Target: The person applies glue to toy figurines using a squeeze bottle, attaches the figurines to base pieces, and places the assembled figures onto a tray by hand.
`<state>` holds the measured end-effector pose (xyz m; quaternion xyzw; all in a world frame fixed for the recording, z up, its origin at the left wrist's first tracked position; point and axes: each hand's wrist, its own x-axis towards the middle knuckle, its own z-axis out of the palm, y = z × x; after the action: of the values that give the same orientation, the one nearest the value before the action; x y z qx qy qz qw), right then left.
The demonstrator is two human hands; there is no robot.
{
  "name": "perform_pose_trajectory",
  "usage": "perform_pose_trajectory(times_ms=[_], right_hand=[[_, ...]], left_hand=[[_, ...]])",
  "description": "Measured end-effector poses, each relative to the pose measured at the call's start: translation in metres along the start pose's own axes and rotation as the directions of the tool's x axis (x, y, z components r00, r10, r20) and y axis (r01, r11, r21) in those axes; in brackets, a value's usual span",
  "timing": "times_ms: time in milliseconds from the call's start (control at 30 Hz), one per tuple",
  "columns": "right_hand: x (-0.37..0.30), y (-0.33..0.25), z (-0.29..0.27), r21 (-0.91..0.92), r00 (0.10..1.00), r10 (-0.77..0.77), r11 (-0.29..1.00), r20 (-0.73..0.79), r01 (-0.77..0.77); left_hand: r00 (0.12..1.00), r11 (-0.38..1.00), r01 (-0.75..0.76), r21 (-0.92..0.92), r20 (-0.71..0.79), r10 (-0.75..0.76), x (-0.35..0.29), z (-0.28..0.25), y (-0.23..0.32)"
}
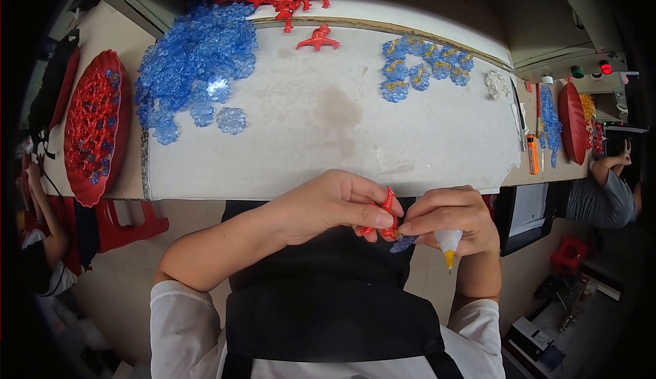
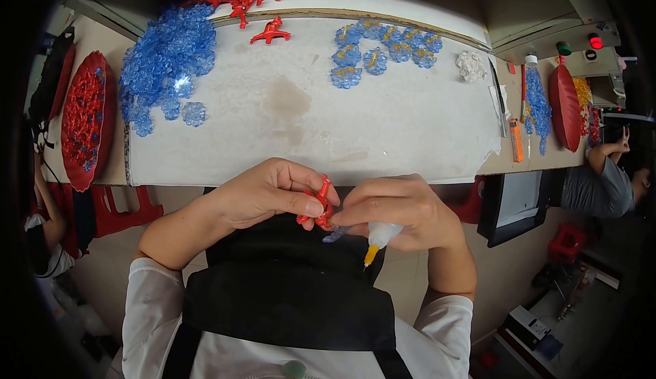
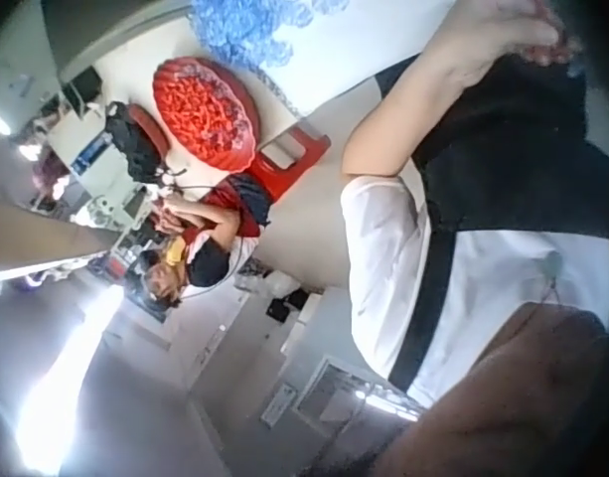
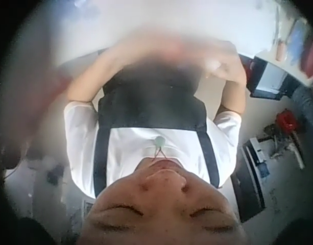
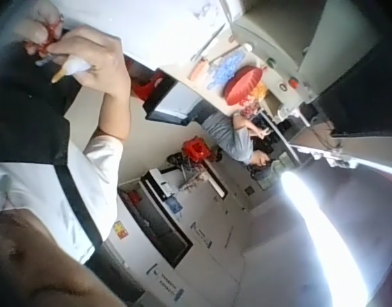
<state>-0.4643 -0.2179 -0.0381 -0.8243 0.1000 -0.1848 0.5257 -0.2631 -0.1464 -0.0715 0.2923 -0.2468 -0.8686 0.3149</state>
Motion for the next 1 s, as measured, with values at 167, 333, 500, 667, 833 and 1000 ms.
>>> perform_pose_trajectory(times_ms=[167, 333, 500, 667, 833, 1000], right_hand=[[-0.003, 0.002, 0.002, -0.009, 0.998, 0.041, 0.999, -0.052, -0.042], [-0.007, 0.003, 0.011, -0.084, 0.979, 0.035, 0.995, -0.201, -0.053], [-0.008, 0.002, 0.014, -0.197, 0.977, -0.026, 0.98, -0.21, -0.016], [-0.006, 0.004, 0.014, -0.285, 0.975, -0.076, 0.958, -0.207, 0.015], [0.0, 0.002, 0.018, -0.272, 0.979, -0.104, 0.961, -0.175, 0.054], [-0.007, -0.001, 0.03, -0.391, 0.964, -0.058, 0.919, -0.26, -0.05]], left_hand=[[0.997, 1.0, 0.007, -0.014, -0.08, -0.008, -0.001, 0.005, 0.002], [0.993, 0.998, -0.06, 0.03, -0.104, 0.063, -0.003, 0.008, 0.003], [0.983, 0.975, -0.122, 0.184, -0.114, 0.145, -0.007, 0.011, 0.004], [0.975, 0.943, -0.128, 0.306, -0.135, 0.176, -0.005, 0.01, 0.008], [0.967, 0.963, -0.168, 0.209, -0.157, 0.203, -0.011, 0.009, 0.001], [0.911, 0.902, -0.393, 0.179, -0.055, 0.408, -0.014, 0.001, -0.009]])
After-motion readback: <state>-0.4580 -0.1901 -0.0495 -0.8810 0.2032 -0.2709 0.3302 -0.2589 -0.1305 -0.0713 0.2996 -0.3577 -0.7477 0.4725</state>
